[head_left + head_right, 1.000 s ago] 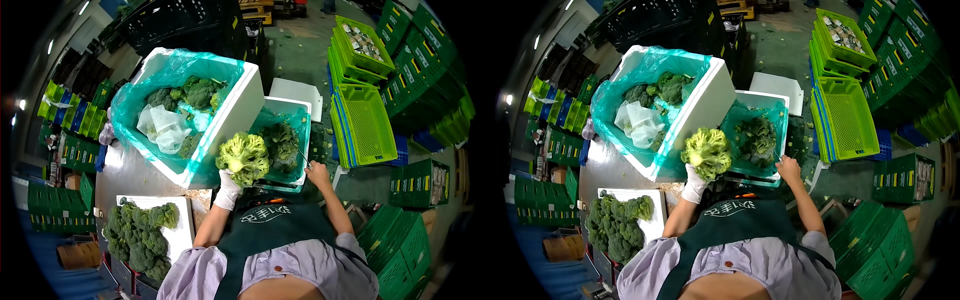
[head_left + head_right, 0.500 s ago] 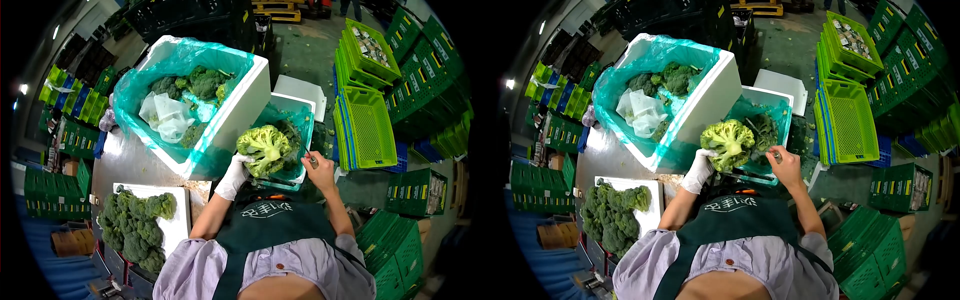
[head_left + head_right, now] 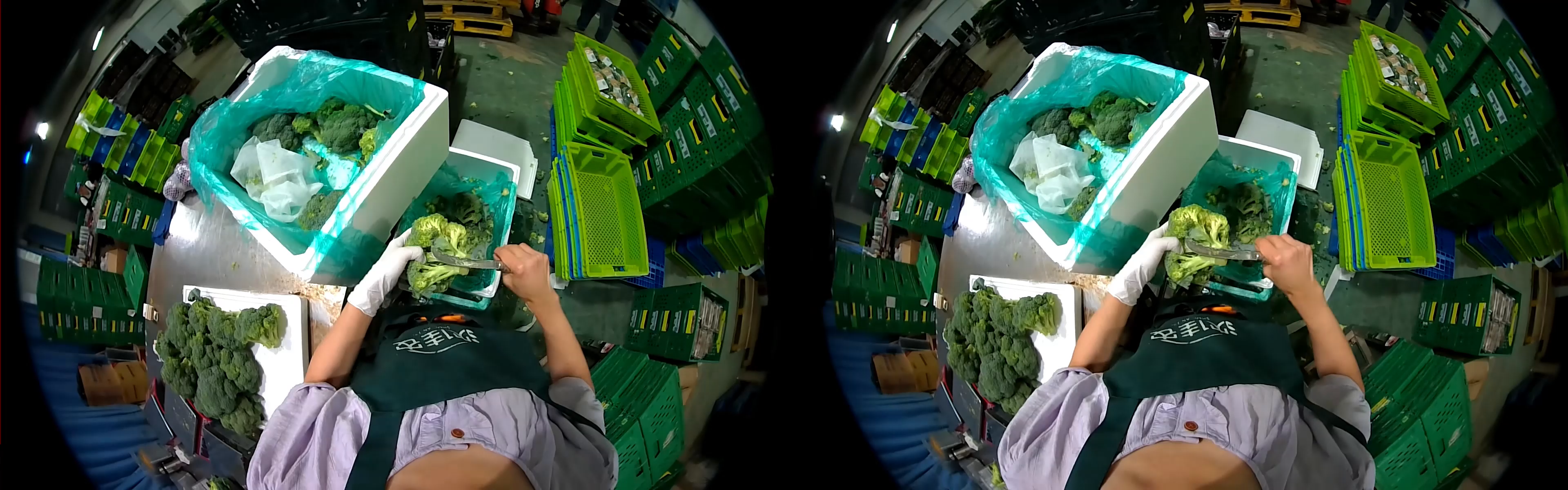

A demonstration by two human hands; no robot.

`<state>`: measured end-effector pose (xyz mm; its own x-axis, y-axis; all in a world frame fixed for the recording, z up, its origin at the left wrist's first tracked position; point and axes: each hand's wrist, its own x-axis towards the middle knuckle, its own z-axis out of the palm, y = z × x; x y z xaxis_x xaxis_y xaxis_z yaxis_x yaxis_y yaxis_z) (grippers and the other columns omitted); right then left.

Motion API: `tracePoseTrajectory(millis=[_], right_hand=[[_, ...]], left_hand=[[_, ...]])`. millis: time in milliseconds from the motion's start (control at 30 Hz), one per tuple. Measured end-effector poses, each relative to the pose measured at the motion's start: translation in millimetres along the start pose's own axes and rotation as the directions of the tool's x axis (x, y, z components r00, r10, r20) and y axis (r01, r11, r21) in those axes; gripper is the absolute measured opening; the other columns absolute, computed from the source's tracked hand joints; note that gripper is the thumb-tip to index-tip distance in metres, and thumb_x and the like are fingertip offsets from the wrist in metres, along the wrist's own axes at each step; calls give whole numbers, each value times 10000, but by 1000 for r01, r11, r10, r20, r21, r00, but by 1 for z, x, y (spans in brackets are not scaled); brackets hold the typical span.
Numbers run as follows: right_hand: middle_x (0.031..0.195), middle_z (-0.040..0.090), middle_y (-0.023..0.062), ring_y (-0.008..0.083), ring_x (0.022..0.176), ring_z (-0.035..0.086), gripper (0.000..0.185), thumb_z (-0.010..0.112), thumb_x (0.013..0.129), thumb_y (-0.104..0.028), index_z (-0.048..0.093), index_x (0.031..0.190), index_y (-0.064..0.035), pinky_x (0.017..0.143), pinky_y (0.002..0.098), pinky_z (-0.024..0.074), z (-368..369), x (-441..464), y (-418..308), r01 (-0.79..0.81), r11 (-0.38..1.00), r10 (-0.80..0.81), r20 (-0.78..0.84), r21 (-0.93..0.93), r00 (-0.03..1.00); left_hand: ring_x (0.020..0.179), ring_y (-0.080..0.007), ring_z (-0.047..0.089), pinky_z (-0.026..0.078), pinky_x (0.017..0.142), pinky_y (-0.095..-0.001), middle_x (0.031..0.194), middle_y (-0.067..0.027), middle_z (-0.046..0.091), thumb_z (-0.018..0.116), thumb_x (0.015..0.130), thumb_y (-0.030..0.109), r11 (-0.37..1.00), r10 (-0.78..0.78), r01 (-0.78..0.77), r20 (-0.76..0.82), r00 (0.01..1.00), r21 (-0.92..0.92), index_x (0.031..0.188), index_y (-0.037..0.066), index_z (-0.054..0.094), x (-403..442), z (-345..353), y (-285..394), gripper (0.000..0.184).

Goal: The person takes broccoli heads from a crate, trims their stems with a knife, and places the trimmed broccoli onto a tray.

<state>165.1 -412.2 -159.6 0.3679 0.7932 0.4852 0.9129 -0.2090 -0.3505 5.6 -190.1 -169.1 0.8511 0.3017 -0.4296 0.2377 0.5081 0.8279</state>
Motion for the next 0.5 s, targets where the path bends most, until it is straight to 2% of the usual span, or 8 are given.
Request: tracePoseTrajectory(millis=[67,133,200,233,300,367,433,500], right_hand=[[738,614,50,239,663,605,210,608,576,24,593,759,-77,519,358,491,0,-1,13,70,996,-69,42,-45,997],[771,620,46,242,683,599,224,624,598,15,604,799,-83,537,355,485,3,-3,20,78,995,-71,98,-62,993],[816,623,47,240,730,596,261,637,612,6,607,855,-85,563,354,486,13,-5,25,82,992,-66,161,-96,985],[816,623,47,240,730,596,261,637,612,6,607,855,-85,563,354,486,18,-5,25,78,992,-62,160,-97,985],[807,624,45,237,739,602,258,641,602,4,600,841,-83,572,352,496,29,-4,26,60,990,-47,103,-128,994],[762,614,68,259,693,615,229,616,610,12,583,820,-73,535,390,495,44,-7,33,68,995,-65,46,-71,997],[756,618,105,311,681,629,220,632,642,-18,588,849,-78,546,438,496,65,-18,47,-240,954,275,207,-179,939],[837,651,157,368,736,638,159,663,702,-113,639,854,-74,620,466,521,84,-41,89,-418,853,520,432,-313,737]], left_hand=[[963,-172,563,448,860,-276,1099,-104,596,549,677,34,986,-69,73,-34,997,152,1317,-39,421,3,-11,-5,656],[959,-172,563,444,858,-271,1091,-107,599,563,674,67,965,-84,100,-77,993,241,1309,-45,429,7,-12,-6,659],[952,-186,579,464,854,-281,1085,-105,613,537,659,73,954,-186,164,69,980,250,1281,-17,480,5,-8,1,631],[952,-186,579,464,854,-281,1085,-105,613,537,659,73,953,-189,166,70,980,253,1281,-17,480,5,-5,1,631],[937,-185,576,461,840,-275,1073,-110,614,553,659,115,884,-283,227,81,956,409,1271,-25,489,5,-1,0,631],[934,-183,571,452,842,-265,1060,-112,616,565,651,122,859,-345,281,76,936,428,1274,-27,486,6,-2,-4,646],[932,-183,569,449,844,-260,1058,-110,612,577,638,118,881,-315,258,83,946,397,1277,-24,486,-3,9,7,661],[961,-178,562,442,865,-265,1094,-114,599,572,628,79,889,-317,245,133,939,387,1308,-20,458,-6,13,11,697]])
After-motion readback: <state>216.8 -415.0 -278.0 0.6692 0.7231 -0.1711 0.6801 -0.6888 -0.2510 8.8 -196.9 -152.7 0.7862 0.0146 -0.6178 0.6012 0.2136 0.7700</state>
